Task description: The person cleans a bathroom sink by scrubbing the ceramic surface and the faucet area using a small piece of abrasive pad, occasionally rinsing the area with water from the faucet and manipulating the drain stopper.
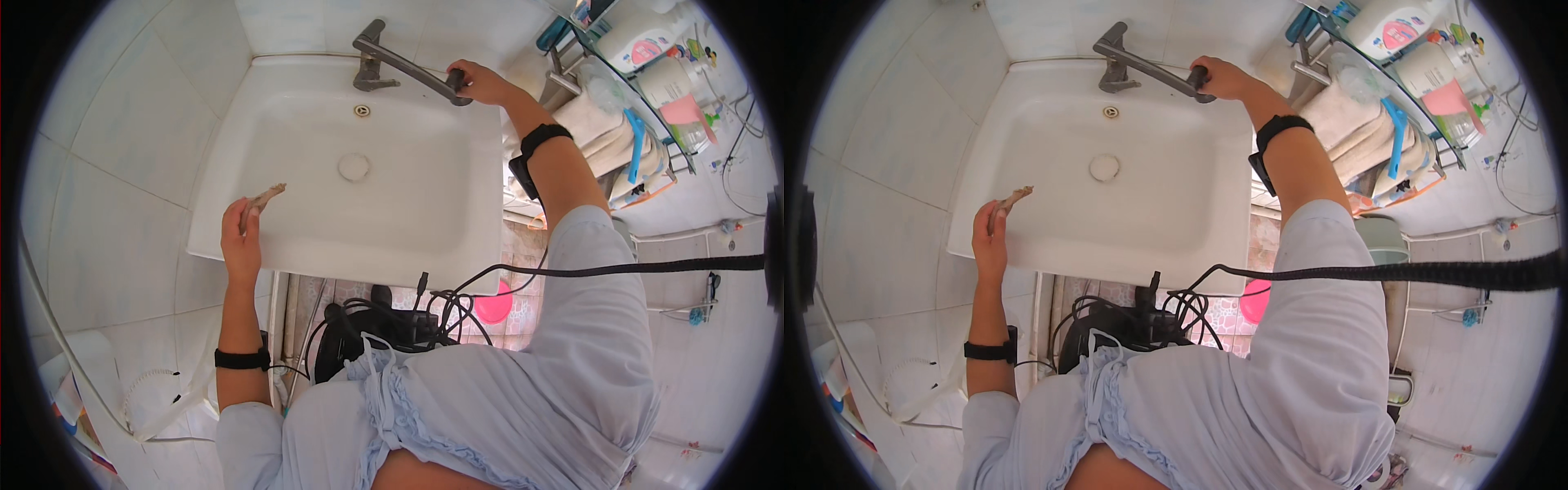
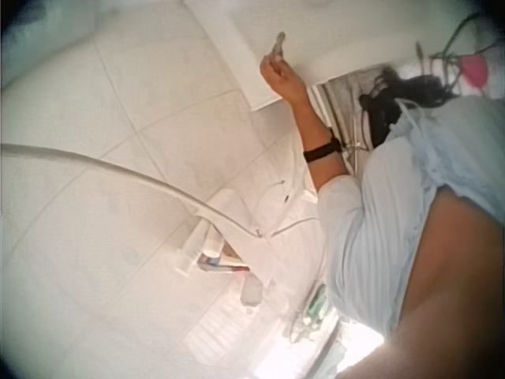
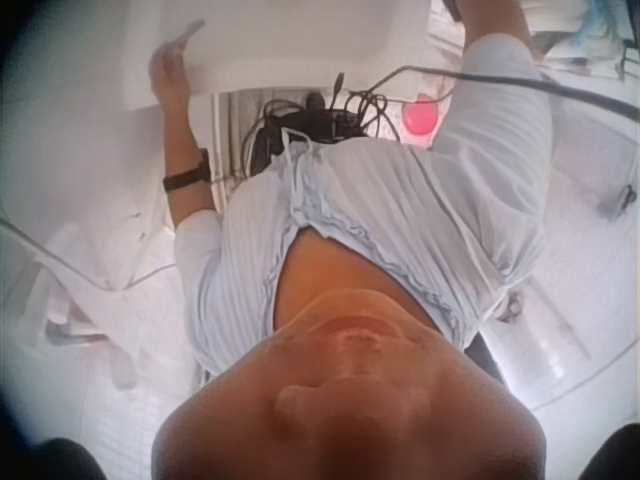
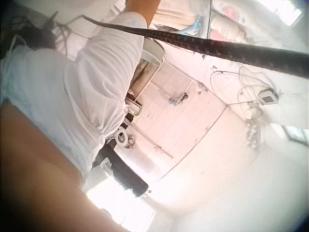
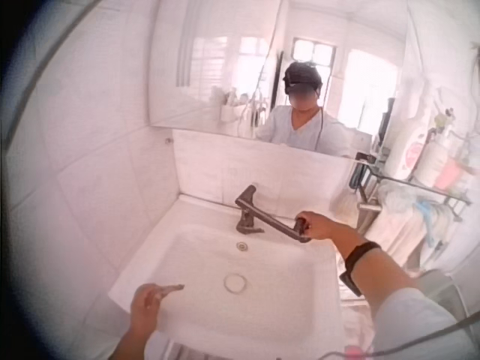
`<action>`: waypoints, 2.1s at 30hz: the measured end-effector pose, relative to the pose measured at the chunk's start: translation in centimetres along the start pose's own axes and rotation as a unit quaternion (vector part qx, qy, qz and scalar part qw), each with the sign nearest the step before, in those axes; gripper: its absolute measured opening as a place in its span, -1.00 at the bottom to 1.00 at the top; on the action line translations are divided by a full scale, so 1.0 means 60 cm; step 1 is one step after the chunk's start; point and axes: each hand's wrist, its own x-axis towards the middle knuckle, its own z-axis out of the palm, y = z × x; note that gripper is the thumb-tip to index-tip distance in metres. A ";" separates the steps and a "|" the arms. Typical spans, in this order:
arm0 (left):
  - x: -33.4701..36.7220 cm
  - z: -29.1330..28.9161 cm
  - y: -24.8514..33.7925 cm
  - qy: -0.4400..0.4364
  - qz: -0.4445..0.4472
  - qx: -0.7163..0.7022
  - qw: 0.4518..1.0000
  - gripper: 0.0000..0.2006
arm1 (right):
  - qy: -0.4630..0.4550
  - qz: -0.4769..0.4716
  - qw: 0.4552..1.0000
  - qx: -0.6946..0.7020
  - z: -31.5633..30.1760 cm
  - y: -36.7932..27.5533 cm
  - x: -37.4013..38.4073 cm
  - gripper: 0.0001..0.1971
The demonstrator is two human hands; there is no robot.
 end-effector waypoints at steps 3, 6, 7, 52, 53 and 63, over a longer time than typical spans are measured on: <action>-0.002 0.001 0.011 -0.009 0.040 0.012 0.999 -0.76 | -0.013 0.043 0.999 -0.011 0.018 -0.033 -0.011 -0.53; 0.001 0.012 0.023 -0.017 0.006 -0.054 0.998 -0.75 | 0.038 0.036 0.999 -0.013 0.043 -0.048 -0.026 -0.55; 0.001 0.018 0.021 -0.032 0.003 -0.056 0.998 -0.75 | 0.042 0.039 0.998 -0.013 0.050 -0.047 -0.036 -0.55; -0.199 0.249 0.171 -0.029 0.079 0.109 0.990 -0.71 | -0.024 0.155 0.791 0.592 0.107 0.027 -0.069 -0.64; -0.203 0.254 0.167 -0.027 0.086 0.114 0.989 -0.71 | 0.032 0.028 0.896 0.442 0.086 0.057 -0.062 -0.65; -0.228 0.266 0.155 -0.006 0.096 0.105 0.990 -0.70 | 0.081 -0.177 0.981 -0.028 0.179 0.120 -0.221 -0.55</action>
